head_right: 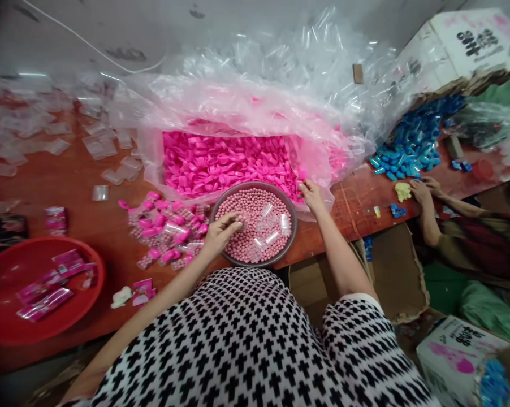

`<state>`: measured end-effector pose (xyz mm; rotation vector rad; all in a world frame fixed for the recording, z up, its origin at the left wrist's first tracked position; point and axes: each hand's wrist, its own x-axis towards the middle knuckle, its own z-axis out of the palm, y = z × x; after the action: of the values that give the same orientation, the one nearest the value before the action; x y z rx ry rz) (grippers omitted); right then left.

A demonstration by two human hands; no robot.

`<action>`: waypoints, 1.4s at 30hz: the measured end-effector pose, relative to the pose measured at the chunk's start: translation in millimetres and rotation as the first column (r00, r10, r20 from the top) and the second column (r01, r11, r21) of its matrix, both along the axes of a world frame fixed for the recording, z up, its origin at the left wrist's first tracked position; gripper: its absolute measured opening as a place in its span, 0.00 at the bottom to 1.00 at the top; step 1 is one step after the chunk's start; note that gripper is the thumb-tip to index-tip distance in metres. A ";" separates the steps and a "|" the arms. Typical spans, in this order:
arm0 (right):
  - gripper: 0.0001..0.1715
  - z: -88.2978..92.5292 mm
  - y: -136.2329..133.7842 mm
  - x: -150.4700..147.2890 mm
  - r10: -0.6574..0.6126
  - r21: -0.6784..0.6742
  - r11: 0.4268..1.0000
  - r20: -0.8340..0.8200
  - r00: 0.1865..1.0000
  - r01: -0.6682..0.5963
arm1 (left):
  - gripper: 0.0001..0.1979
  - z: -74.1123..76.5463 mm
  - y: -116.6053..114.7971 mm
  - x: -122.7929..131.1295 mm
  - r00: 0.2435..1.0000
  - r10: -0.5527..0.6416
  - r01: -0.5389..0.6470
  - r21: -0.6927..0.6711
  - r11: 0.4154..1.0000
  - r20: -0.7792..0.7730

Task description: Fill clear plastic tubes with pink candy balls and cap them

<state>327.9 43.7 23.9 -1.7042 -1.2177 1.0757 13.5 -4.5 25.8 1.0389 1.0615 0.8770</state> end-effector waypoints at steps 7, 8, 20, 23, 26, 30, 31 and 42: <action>0.23 50.3 -18.4 -55.9 -0.074 -0.084 0.996 -0.478 0.875 0.039 | 0.22 16.6 -0.5 9.8 0.997 -0.044 0.041 0.043 0.998 0.057; 0.23 55.2 -21.5 -64.0 -0.067 -0.097 0.995 -0.495 0.866 0.022 | 0.22 21.1 -0.1 9.8 0.996 -0.050 0.046 0.054 0.997 0.073; 0.16 65.4 -45.9 -134.6 0.012 -0.094 0.994 -0.398 0.917 -0.053 | 0.12 49.1 -6.5 16.5 0.999 -0.028 0.041 0.346 0.937 -0.042; 0.15 66.2 -45.7 -135.1 0.003 -0.081 0.996 -0.359 0.933 -0.034 | 0.12 48.7 -7.8 15.3 0.999 0.040 -0.025 0.344 0.939 -0.035; 0.14 67.1 -43.2 -133.9 0.015 -0.072 0.996 -0.358 0.934 -0.044 | 0.13 46.9 -4.8 13.2 1.000 -0.024 0.018 0.265 0.964 0.019; 0.14 69.8 -39.5 -132.5 0.075 -0.090 0.989 -0.392 0.917 -0.119 | 0.13 47.4 0.4 11.5 0.998 -0.057 0.045 0.248 0.968 0.040; 0.14 70.9 -38.9 -132.0 0.092 -0.087 0.987 -0.390 0.916 -0.136 | 0.12 48.6 0.9 11.3 0.998 -0.048 0.039 0.265 0.963 0.026; 0.18 75.8 -21.4 -93.8 -0.045 -0.193 0.981 -0.380 0.924 -0.032 | 0.11 49.1 10.4 -4.1 0.996 0.087 -0.075 0.318 0.945 -0.025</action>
<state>234.1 22.3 99.7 -1.5385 -0.8783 1.4850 9.3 5.9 74.9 1.2905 1.0215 1.1244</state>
